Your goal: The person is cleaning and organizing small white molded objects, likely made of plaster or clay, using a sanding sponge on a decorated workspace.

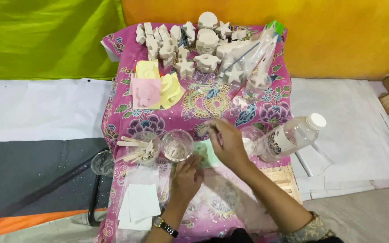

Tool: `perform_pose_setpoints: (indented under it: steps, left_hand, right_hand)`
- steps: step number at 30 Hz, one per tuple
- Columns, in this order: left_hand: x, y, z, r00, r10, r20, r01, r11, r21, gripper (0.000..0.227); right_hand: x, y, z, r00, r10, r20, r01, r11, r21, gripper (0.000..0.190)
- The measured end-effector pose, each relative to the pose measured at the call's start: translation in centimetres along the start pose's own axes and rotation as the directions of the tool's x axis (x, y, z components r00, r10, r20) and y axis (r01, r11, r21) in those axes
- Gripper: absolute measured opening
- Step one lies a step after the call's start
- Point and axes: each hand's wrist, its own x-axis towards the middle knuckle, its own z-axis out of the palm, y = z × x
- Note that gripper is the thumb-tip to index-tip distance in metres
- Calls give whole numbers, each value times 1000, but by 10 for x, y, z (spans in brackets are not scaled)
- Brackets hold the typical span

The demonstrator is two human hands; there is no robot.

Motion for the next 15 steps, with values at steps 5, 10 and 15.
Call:
perform_pose_setpoints:
  steps: [5,10,15]
  left_hand:
    - [-5,-1,2,988,-64,138,62,998,15,48]
    - [-2,4,-2,999,-19,-40,23,994,102,36]
    - [-5,1,1,996,-87,21,87,996,23,37]
  right_hand:
    - [-79,85,72,966,87,244,-33,976,-217,50]
    - [-103,106,102,969,-228,95,246,852,-462,55]
    - [-106,107,104,969,-229,97,248,851,-462,57]
